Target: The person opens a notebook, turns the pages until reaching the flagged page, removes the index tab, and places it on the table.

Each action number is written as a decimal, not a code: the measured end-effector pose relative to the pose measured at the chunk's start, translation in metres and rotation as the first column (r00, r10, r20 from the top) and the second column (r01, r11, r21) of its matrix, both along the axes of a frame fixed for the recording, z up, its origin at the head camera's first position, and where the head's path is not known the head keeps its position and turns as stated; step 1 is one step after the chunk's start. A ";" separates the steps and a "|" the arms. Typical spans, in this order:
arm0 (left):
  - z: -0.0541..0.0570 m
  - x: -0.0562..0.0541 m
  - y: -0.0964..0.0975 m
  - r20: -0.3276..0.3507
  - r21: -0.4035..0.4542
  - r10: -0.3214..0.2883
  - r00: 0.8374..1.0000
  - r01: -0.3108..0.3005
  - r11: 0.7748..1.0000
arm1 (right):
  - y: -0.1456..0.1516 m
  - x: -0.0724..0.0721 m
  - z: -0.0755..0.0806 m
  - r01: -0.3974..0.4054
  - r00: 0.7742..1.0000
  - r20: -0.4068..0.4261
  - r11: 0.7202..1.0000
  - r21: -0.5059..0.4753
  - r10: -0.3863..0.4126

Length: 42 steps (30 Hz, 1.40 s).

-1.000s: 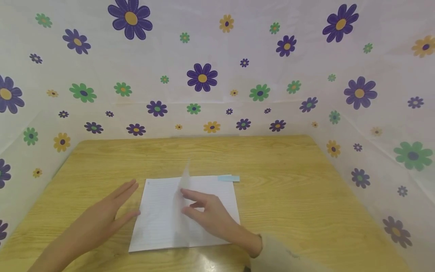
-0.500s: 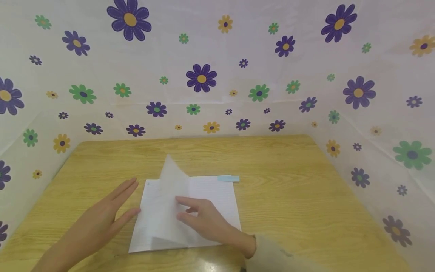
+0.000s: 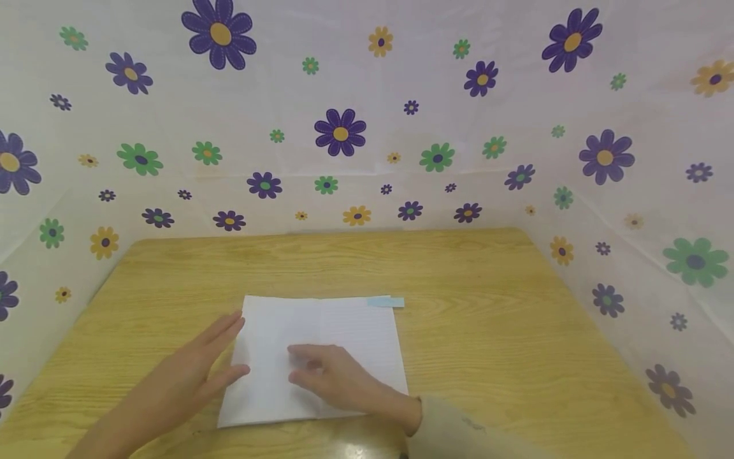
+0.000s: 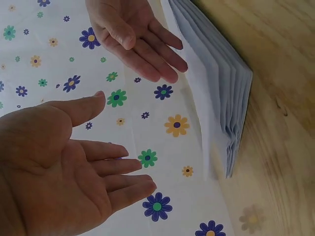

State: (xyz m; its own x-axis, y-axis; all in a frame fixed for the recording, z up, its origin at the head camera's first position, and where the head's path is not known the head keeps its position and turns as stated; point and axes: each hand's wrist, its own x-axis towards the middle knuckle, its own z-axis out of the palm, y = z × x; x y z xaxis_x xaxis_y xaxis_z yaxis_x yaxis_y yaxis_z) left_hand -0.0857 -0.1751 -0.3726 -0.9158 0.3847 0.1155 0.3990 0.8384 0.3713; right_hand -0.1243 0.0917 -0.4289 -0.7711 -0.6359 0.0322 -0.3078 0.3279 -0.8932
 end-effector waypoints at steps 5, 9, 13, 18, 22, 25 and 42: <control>-0.011 -0.004 0.005 0.106 0.002 -0.027 0.994 0.027 1.000 | -0.002 0.000 0.001 -0.013 1.000 0.007 1.000 0.022 0.013; -0.024 -0.008 0.008 0.138 0.002 -0.068 0.988 0.068 0.998 | -0.003 0.000 0.002 -0.020 1.000 0.001 0.998 0.058 0.020; -0.035 -0.012 0.011 0.154 0.015 -0.107 0.982 0.106 0.994 | -0.003 -0.001 0.001 -0.042 0.999 0.008 0.996 0.076 0.042; -0.046 -0.016 0.014 0.222 -0.002 -0.111 0.969 0.114 0.993 | -0.003 -0.002 -0.001 -0.073 0.997 0.000 0.995 0.068 0.074; -0.051 -0.017 0.015 0.285 -0.045 -0.099 0.953 0.116 0.992 | -0.002 -0.004 -0.001 -0.073 0.997 0.004 0.995 0.067 0.073; -0.053 -0.018 0.015 0.310 -0.074 -0.097 0.946 0.126 0.989 | 0.001 -0.004 0.000 -0.054 0.999 0.002 0.995 0.089 0.054; -0.046 -0.018 0.014 0.299 -0.121 -0.079 0.951 0.120 0.985 | 0.043 -0.011 0.000 0.061 0.996 -0.073 0.985 0.160 -0.050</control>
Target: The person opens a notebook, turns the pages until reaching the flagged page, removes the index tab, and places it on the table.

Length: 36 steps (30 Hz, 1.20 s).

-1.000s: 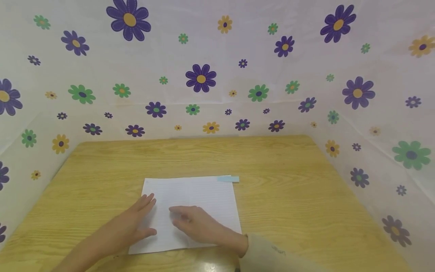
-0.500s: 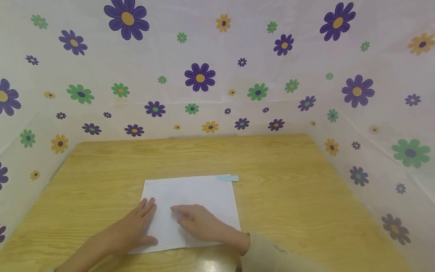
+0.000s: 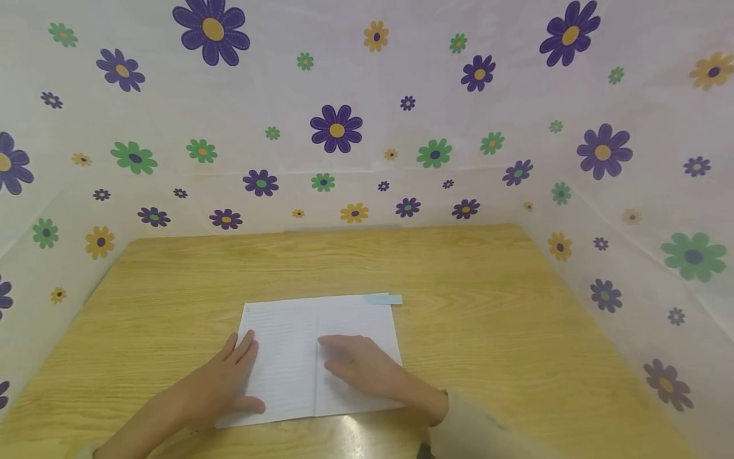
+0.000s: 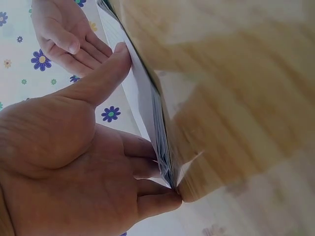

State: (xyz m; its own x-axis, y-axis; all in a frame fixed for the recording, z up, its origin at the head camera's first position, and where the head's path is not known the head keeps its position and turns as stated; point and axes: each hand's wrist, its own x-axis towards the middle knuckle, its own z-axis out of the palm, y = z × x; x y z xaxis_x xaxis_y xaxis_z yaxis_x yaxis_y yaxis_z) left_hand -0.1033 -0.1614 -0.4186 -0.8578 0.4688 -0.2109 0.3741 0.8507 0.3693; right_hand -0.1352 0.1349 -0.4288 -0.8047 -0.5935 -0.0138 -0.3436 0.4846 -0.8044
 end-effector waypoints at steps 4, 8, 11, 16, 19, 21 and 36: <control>0.000 -0.001 0.000 0.006 -0.002 0.005 1.000 -0.005 1.000 | 0.015 -0.005 -0.001 0.037 0.999 -0.029 0.999 -0.013 -0.038; -0.002 -0.002 -0.001 0.010 -0.008 0.015 1.000 -0.015 1.000 | 0.032 -0.009 -0.001 0.098 0.995 -0.033 0.995 -0.019 -0.098; -0.003 -0.002 -0.001 0.008 -0.007 0.014 1.000 -0.014 1.000 | 0.043 -0.013 -0.001 0.132 0.990 -0.040 0.991 -0.020 -0.132; -0.004 -0.002 -0.001 0.001 -0.005 0.003 1.000 -0.003 1.000 | 0.059 -0.018 -0.001 0.158 0.987 -0.032 0.987 -0.025 -0.159; -0.003 -0.002 -0.001 0.008 -0.002 0.003 1.000 -0.003 1.000 | 0.068 -0.020 -0.001 0.182 0.983 -0.024 0.983 -0.030 -0.182; -0.003 -0.001 0.000 0.014 0.001 0.006 1.000 -0.006 1.000 | 0.074 -0.021 -0.001 0.211 0.977 -0.013 0.977 -0.041 -0.212; -0.001 -0.003 0.001 0.023 -0.009 0.018 1.000 -0.017 1.000 | 0.101 -0.042 -0.005 0.409 0.910 -0.046 0.910 -0.063 -0.412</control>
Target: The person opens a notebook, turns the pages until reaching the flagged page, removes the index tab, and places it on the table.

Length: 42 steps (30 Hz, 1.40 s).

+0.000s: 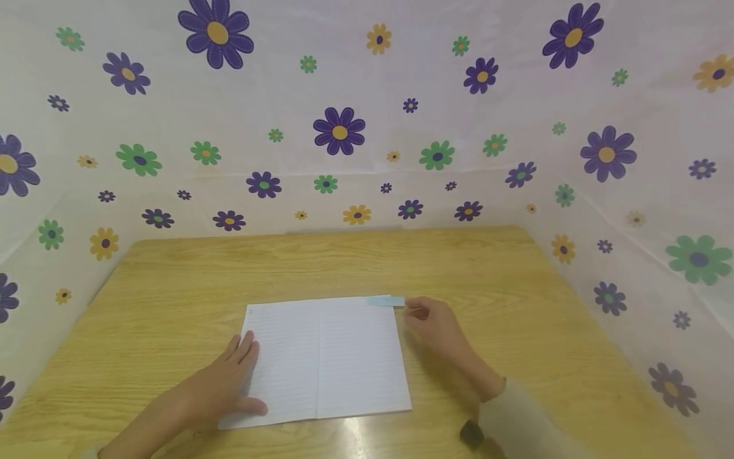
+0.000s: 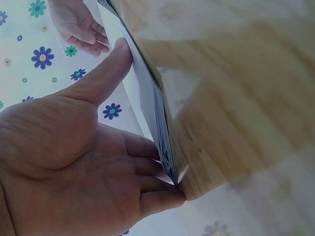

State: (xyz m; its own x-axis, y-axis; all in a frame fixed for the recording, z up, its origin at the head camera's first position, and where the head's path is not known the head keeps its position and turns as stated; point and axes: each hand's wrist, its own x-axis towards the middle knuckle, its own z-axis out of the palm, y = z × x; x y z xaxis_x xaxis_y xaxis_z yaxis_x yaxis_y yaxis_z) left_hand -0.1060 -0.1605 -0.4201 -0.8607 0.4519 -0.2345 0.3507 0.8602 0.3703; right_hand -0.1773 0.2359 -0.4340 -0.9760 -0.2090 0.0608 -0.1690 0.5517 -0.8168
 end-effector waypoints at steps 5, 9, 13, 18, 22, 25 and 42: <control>0.000 -0.001 0.001 -0.009 -0.005 -0.001 1.000 0.001 1.000 | 0.004 -0.009 -0.002 -0.004 1.000 -0.005 1.000 0.017 0.004; 0.000 -0.001 0.001 -0.015 -0.014 -0.006 1.000 0.006 1.000 | 0.006 -0.015 -0.004 -0.019 1.000 -0.005 1.000 0.010 0.019; 0.000 -0.001 0.001 -0.023 -0.020 -0.010 1.000 0.010 1.000 | 0.006 -0.020 -0.006 -0.049 0.999 -0.015 0.998 0.025 0.050; 0.000 -0.001 0.001 -0.030 -0.016 -0.008 1.000 0.007 1.000 | 0.003 -0.028 -0.009 -0.057 0.998 0.008 0.998 0.030 0.057; 0.001 -0.001 0.002 -0.021 -0.017 -0.003 1.000 0.002 1.000 | 0.000 -0.032 -0.009 -0.049 0.999 0.024 0.999 0.024 0.049; 0.000 -0.001 0.002 -0.018 -0.019 0.000 1.000 0.000 1.000 | -0.002 -0.033 -0.008 -0.053 0.998 0.040 0.999 0.000 0.053; -0.004 -0.002 0.000 -0.023 -0.018 -0.010 1.000 0.009 1.000 | -0.007 -0.034 -0.002 -0.023 0.998 0.066 0.999 -0.034 0.025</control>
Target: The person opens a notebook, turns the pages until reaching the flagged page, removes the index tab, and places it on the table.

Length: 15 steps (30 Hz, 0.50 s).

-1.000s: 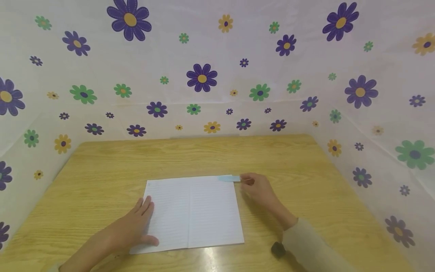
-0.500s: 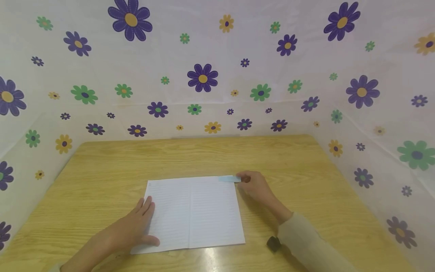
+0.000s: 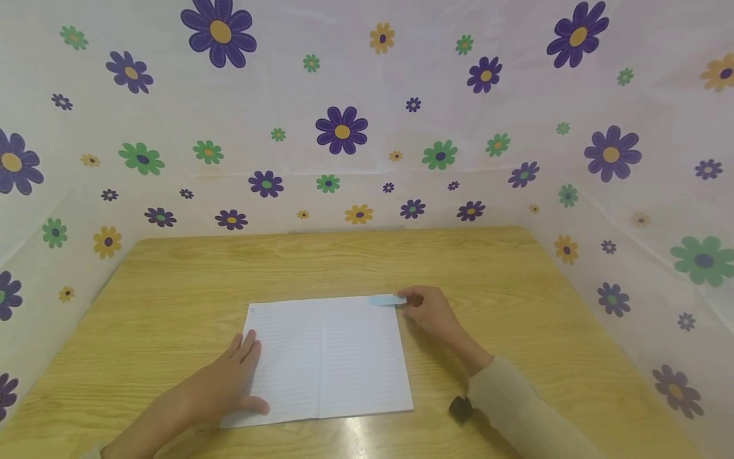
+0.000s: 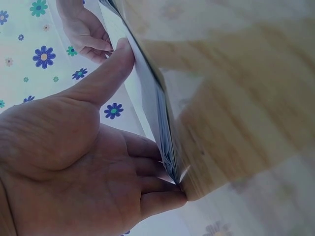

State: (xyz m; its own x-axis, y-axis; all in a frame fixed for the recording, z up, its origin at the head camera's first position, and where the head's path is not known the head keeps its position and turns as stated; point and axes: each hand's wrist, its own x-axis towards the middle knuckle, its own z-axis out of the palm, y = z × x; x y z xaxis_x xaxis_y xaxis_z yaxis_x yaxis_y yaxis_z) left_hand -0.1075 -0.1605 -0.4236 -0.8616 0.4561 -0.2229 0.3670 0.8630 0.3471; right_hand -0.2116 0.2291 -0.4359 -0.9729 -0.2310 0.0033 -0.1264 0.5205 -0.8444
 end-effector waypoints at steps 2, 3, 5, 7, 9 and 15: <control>0.000 0.000 0.000 0.002 -0.002 0.002 1.000 -0.002 1.000 | 0.000 0.000 0.000 0.008 1.000 -0.004 1.000 -0.007 -0.008; 0.000 0.000 0.000 0.001 -0.004 -0.001 1.000 0.001 1.000 | 0.000 -0.001 0.000 0.009 1.000 -0.005 1.000 -0.013 -0.010; 0.000 -0.001 0.000 -0.004 -0.007 -0.006 1.000 0.006 1.000 | -0.001 -0.002 -0.001 0.011 1.000 -0.014 1.000 -0.023 -0.011; 0.000 -0.001 0.000 -0.007 -0.012 -0.007 1.000 0.007 1.000 | -0.001 -0.003 -0.001 0.018 1.000 -0.022 1.000 -0.026 -0.018; 0.000 -0.001 0.000 -0.009 -0.016 -0.009 1.000 0.009 1.000 | -0.001 -0.004 -0.002 0.025 0.999 -0.027 0.999 -0.026 -0.026; 0.001 -0.001 0.000 -0.008 -0.016 -0.008 1.000 0.008 1.000 | -0.002 -0.007 -0.004 0.091 0.996 0.007 0.996 -0.016 -0.091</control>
State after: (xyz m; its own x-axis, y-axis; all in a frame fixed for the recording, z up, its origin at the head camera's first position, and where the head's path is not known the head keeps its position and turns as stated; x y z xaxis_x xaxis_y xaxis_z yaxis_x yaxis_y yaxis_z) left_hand -0.1082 -0.1605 -0.4227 -0.8600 0.4590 -0.2229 0.3765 0.8656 0.3302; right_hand -0.2187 0.2267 -0.4399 -0.9899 -0.1419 0.0005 -0.0744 0.5162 -0.8533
